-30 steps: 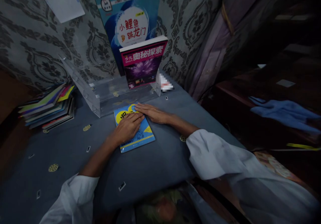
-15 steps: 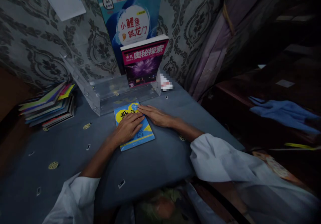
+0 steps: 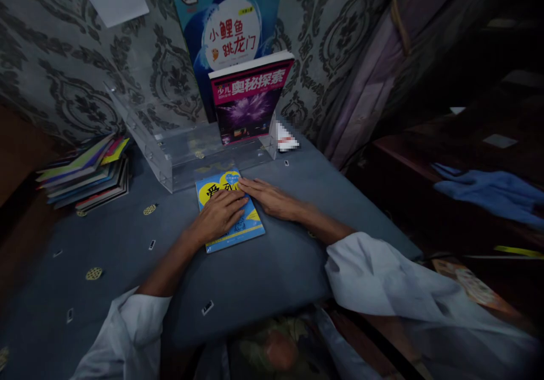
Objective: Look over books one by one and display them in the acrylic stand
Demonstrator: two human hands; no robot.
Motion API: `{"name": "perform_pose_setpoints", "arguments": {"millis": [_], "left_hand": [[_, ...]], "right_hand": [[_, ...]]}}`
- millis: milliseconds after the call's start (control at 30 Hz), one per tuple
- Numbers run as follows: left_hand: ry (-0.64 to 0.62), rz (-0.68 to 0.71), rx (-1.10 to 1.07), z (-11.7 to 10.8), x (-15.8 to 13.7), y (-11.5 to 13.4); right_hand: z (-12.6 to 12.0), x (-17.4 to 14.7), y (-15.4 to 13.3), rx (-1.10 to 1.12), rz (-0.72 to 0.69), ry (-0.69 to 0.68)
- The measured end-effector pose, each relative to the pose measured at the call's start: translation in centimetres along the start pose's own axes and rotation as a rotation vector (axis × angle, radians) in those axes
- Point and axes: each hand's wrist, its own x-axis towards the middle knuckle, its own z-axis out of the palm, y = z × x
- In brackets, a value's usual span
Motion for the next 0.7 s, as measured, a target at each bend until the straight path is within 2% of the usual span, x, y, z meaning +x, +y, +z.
{"name": "perform_pose_setpoints", "arguments": {"millis": [500, 700], "left_hand": [[-0.038, -0.005, 0.01, -0.3, -0.2, 0.1], [-0.054, -0.001, -0.002, -0.6, -0.4, 0.6]], "right_hand": [[0.6, -1.0, -0.8, -0.067, -0.01, 0.05], [0.7, -1.5, -1.3, -0.097, 0.005, 0.031]]}}
